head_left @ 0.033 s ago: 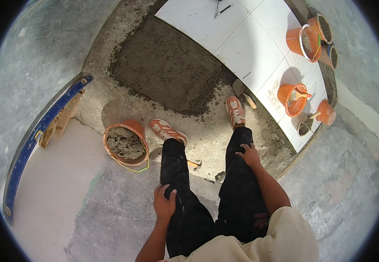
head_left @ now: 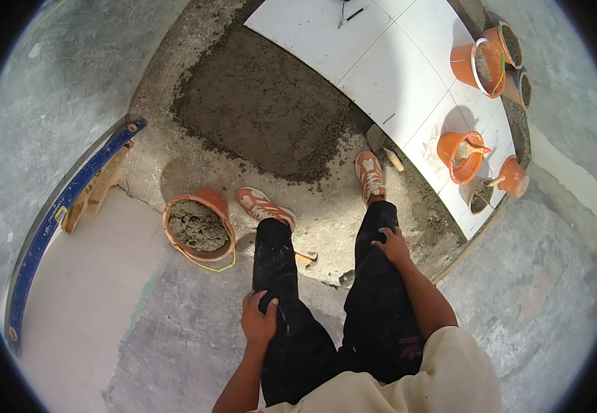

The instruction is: The person levels wet cement on a floor using a wooden straightedge, then smooths the surface with a trowel. They mix additional cement in a bucket and spread it onto a tile before applying it to the floor.

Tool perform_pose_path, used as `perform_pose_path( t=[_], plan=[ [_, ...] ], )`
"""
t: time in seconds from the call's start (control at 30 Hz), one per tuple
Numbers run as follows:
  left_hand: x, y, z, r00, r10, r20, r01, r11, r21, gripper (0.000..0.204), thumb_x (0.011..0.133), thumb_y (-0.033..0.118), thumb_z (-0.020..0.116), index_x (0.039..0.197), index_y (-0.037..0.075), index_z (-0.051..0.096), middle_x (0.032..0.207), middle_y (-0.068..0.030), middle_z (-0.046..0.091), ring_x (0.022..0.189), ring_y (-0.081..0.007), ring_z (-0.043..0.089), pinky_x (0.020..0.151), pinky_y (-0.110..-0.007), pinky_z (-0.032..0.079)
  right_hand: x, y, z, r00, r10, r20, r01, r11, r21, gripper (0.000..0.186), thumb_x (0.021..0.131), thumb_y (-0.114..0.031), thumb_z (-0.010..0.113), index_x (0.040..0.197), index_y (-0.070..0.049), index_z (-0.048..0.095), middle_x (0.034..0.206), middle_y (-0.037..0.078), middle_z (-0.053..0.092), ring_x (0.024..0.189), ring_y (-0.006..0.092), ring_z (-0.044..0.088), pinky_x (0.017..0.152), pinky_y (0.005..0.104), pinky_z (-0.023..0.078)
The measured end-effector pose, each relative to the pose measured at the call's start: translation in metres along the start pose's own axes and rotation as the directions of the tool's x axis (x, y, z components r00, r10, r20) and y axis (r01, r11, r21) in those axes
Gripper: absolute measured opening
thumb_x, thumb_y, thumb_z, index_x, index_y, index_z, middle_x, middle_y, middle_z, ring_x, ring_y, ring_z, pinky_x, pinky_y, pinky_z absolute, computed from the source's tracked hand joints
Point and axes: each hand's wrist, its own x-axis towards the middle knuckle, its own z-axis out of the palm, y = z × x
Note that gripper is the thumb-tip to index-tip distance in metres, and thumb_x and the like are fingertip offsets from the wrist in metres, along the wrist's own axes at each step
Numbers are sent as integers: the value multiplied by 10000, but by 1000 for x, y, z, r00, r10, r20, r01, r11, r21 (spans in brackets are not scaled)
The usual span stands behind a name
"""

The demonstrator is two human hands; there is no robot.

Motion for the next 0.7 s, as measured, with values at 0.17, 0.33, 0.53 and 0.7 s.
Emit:
perform_pose_path(
  t=[0.17,0.33,0.53,0.7],
  plan=[
    [7,3,-10,1000,5,-8,-5,999,-32,400,920,281,797,1241,56,720,1368,-209,650,1299,-410,609,1110,-463,479,-7,-5,12,999,17,-41,-16,999,30,637,877,-423,833,1439,-239,595,1579,274,417,1370,533,516,1105,584,489],
    [18,8,3,997,70,-23,-70,998,5,383,937,281,784,1235,49,723,1340,-206,669,1275,-412,624,1101,-466,484,11,6,10,999,41,-29,-39,997,63,618,885,-415,820,1438,-242,604,1581,263,425,1369,513,528,1099,581,494],
    [11,28,11,1000,0,-28,1,999,50,364,959,271,764,1235,37,722,1307,-207,684,1246,-402,641,1098,-467,483,9,-9,-9,996,85,-15,-83,993,83,608,884,-416,817,1425,-225,617,1509,250,491,1308,488,582,1086,553,507],
    [10,44,30,1000,11,-6,-10,993,121,378,960,287,751,1232,27,718,1303,-199,680,1243,-399,639,1091,-467,485,10,15,-18,989,127,73,-138,973,183,593,896,-411,797,1442,-274,612,1518,179,474,1376,459,530,1086,607,502]
  ],
)
